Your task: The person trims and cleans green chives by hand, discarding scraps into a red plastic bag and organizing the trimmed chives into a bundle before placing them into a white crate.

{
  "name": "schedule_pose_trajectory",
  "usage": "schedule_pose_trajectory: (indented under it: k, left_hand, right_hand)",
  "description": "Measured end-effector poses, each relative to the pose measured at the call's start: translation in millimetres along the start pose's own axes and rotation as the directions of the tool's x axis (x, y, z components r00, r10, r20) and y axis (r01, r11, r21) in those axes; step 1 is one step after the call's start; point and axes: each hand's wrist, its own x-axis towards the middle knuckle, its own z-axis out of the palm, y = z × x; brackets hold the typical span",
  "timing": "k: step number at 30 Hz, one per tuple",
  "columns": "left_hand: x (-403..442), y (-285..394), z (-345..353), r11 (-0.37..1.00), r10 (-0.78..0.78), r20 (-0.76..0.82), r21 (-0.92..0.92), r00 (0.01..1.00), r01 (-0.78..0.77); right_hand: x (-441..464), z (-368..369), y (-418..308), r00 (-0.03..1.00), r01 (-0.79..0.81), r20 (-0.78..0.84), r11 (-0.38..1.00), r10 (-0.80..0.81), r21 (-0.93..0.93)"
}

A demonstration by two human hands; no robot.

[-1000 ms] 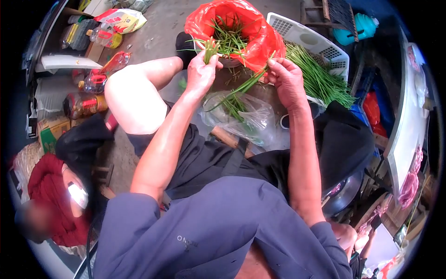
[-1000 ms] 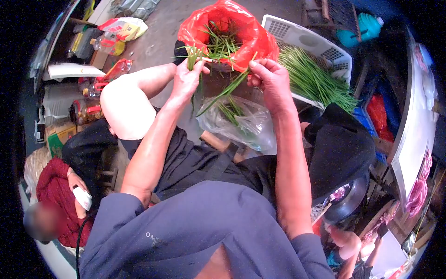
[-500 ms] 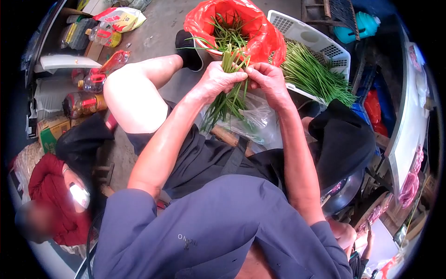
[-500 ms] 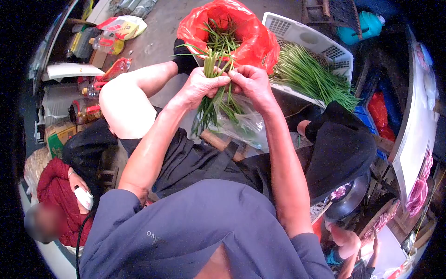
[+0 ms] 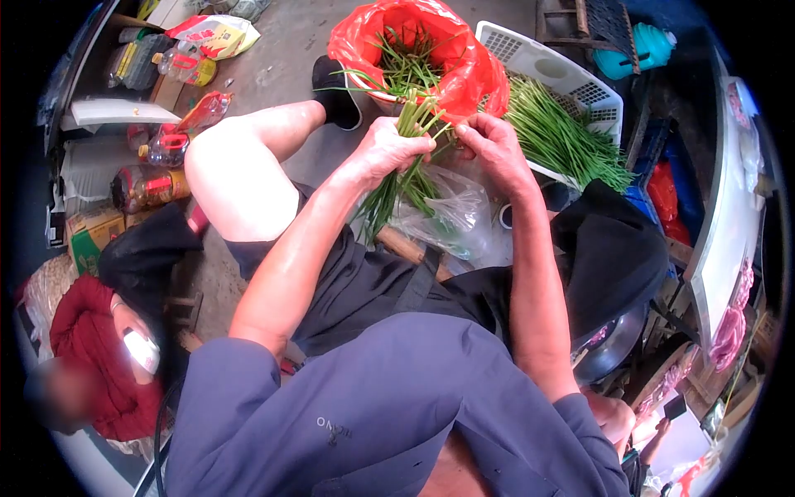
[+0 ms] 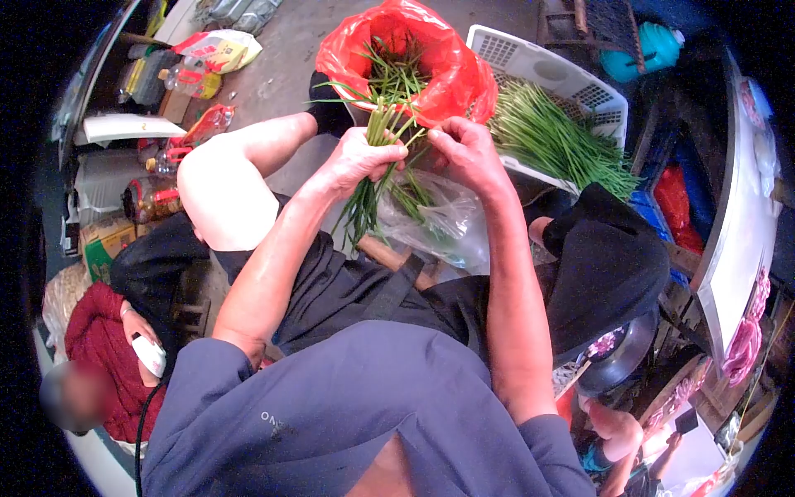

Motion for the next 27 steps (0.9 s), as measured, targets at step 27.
schedule_pose_trajectory:
  k: [27]
  left_hand:
    - [1.5,-0.4,-4.0,0.992,0.01,-0.031,-0.125,0.999,-0.014]
  right_hand:
    - [5.8,44.7,-1.6,0.995,-0.029,-0.082,0.964,0.053,0.265]
